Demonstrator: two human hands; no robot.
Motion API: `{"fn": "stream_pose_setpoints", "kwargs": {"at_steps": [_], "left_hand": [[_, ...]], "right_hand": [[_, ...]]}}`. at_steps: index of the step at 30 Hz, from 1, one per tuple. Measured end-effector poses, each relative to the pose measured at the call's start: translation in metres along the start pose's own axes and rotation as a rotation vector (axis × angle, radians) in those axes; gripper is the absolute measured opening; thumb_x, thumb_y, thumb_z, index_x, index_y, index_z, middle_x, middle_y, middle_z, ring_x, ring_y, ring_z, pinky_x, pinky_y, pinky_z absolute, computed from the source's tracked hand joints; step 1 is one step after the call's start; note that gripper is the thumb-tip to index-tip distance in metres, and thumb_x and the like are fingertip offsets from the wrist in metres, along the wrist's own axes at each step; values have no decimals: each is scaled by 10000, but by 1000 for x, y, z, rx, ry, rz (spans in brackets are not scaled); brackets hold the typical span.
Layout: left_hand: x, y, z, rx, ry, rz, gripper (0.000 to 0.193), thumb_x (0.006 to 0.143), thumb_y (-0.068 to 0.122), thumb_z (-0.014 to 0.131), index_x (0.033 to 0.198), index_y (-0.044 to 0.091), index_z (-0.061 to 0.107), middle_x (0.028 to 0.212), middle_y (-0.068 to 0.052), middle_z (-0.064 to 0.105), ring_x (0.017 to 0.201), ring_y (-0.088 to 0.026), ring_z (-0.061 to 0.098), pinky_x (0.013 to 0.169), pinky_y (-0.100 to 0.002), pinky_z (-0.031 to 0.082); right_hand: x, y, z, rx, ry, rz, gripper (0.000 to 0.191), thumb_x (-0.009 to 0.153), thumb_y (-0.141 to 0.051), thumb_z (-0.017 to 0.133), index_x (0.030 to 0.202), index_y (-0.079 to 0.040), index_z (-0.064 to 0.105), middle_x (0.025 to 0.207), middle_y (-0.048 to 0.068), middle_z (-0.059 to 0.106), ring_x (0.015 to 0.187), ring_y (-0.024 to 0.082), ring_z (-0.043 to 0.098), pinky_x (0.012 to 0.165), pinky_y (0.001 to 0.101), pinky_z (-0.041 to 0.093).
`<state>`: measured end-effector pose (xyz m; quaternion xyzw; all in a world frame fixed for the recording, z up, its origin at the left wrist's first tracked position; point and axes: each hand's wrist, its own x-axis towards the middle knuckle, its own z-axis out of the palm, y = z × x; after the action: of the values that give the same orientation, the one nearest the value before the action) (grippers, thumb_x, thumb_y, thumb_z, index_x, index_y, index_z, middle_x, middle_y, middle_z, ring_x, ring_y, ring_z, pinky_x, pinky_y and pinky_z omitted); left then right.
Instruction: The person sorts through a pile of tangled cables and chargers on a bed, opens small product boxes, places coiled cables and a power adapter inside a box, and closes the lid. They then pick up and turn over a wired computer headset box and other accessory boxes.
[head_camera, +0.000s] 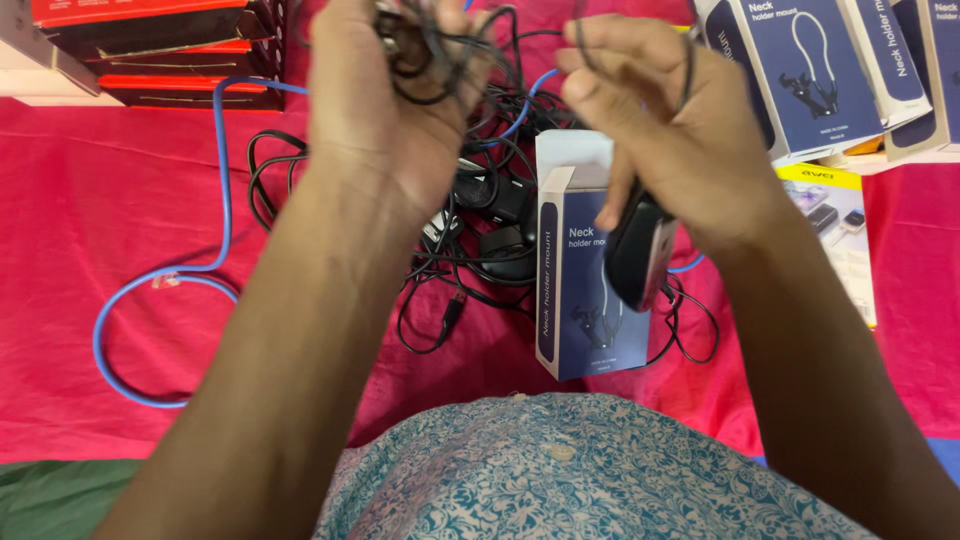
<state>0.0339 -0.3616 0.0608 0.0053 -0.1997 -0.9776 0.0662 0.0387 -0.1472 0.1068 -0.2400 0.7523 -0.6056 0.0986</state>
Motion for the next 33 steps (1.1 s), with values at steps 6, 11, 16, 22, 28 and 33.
{"fn": "stream_pose_setpoints", "kwargs": {"at_steps": [6,11,16,22,28,33], "left_hand": [[-2,-18,8,40,-2,138,222,1014,127,504,914,-12,645,809,-124,679,764,-261,675,776,-423,582],[-6,-30,9,273,-24,195,274,1050,142,533,867,-34,635,808,-127,692,754,-209,677,763,-359,554],[-11,-1,7,653,-209,146,327,1092,230,546,873,2,631,785,-58,623,706,-138,619,809,-359,622],[-27,33,12,931,5,-74,310,1045,298,489,922,70,660,808,-40,722,751,-138,721,781,-344,640],[-26,44,5,705,-151,136,233,1082,196,513,918,73,624,885,-17,665,855,-142,642,918,-389,607],[-24,72,-11,252,69,15,312,996,239,397,857,32,585,849,-101,643,851,-224,634,1018,-461,561]], "right_hand": [[-6,-5,28,96,-140,46,421,962,-173,672,1319,-16,513,1294,112,651,704,54,685,393,232,534],[-3,7,33,43,-65,78,217,1051,-138,672,1147,43,601,1017,169,708,551,114,624,396,265,513],[-5,9,11,78,33,39,176,1062,-154,613,1153,-4,608,963,119,742,471,125,599,396,255,477],[-5,12,-4,-4,174,78,197,1061,-179,638,1150,-4,624,839,95,648,432,139,567,360,273,441],[-6,19,-10,14,246,144,191,1035,-161,649,1128,6,656,742,46,572,434,129,551,361,296,479],[-7,23,-22,133,251,218,261,1056,-219,633,1056,37,683,662,12,492,438,77,479,367,308,498]]}}
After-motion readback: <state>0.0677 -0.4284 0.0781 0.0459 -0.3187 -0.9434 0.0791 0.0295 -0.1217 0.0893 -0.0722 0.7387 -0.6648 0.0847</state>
